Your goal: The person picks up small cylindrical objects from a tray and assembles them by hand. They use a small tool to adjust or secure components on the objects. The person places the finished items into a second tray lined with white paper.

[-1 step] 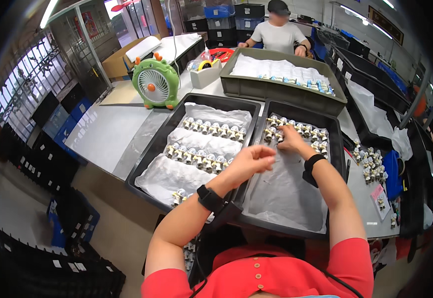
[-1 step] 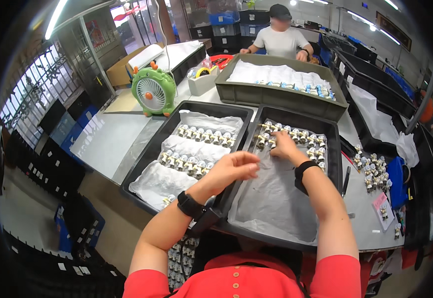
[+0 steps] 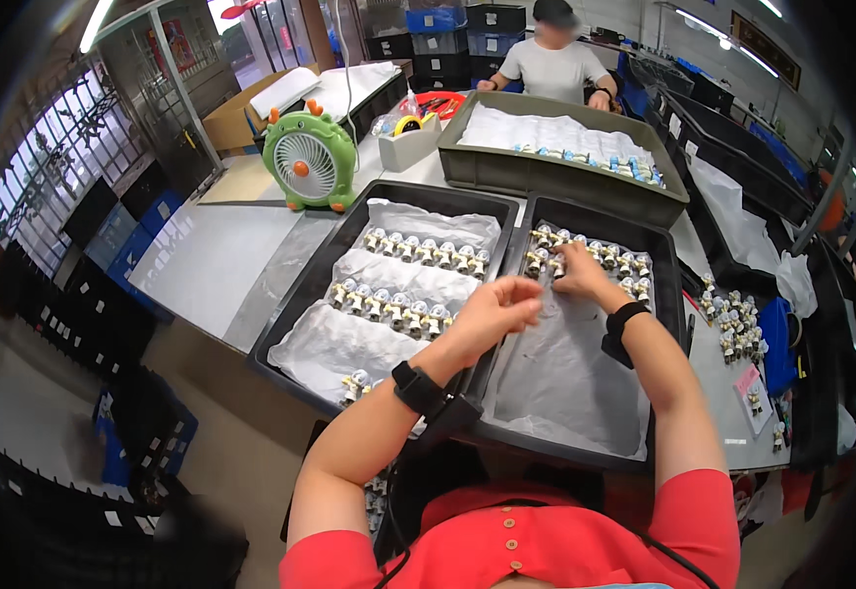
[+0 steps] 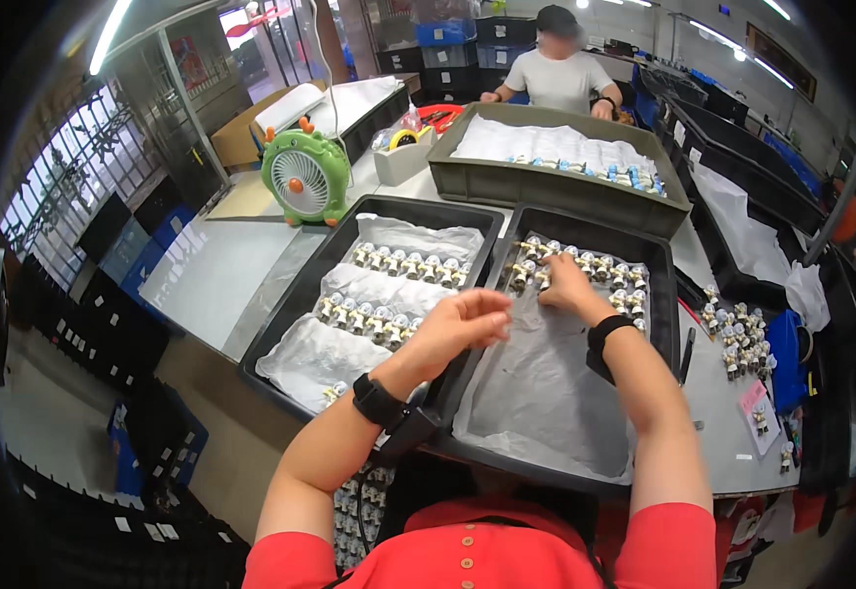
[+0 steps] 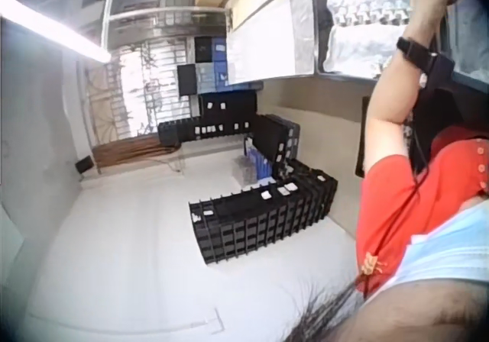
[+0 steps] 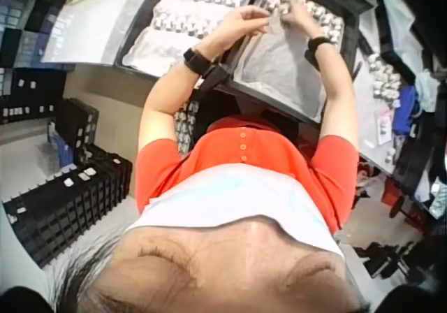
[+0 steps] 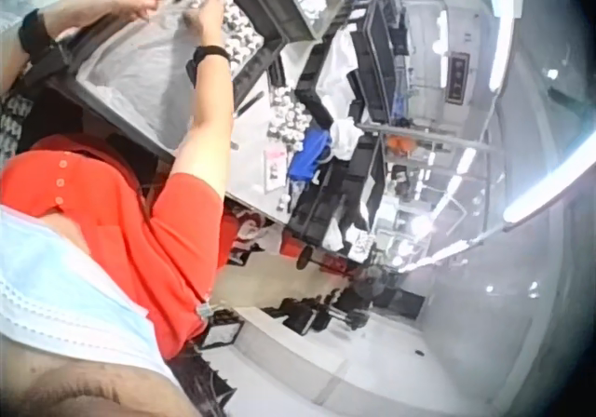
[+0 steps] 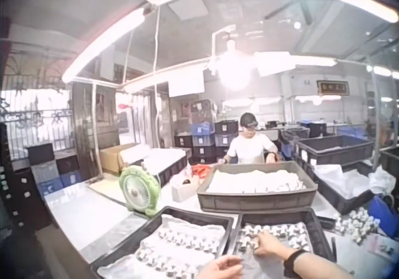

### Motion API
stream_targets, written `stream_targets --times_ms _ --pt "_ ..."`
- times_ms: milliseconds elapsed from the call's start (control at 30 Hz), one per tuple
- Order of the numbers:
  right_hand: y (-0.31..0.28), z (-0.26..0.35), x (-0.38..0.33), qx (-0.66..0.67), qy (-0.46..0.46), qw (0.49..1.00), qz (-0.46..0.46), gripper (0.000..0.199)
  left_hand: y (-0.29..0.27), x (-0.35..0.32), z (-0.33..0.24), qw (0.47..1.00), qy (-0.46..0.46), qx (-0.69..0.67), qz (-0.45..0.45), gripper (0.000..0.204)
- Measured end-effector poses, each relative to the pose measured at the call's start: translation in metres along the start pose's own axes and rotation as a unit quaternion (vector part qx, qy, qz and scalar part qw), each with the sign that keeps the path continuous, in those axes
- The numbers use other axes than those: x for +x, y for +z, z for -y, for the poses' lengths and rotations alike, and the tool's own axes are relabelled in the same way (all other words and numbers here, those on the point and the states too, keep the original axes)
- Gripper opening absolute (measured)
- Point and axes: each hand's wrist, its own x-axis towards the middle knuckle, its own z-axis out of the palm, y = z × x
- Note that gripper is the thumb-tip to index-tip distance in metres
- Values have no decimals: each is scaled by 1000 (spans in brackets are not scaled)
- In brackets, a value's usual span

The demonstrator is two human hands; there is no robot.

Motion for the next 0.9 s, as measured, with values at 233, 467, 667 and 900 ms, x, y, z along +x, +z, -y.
stream_targets --times_ms 233,467,667,900 --pt "-56 110 -52 278 -169 945 -34 65 -6 -1 4 965 171 19 -196 48" --pt "-51 127 -96 264 -303 905 -141 71 13 -5 -6 950 256 61 -165 41" --pt "-39 121 -97 335 -310 875 -159 71 19 -9 -4 907 349 132 -195 36" --pt "-45 120 -100 322 -315 876 -174 72 20 -7 2 906 362 118 -186 31"
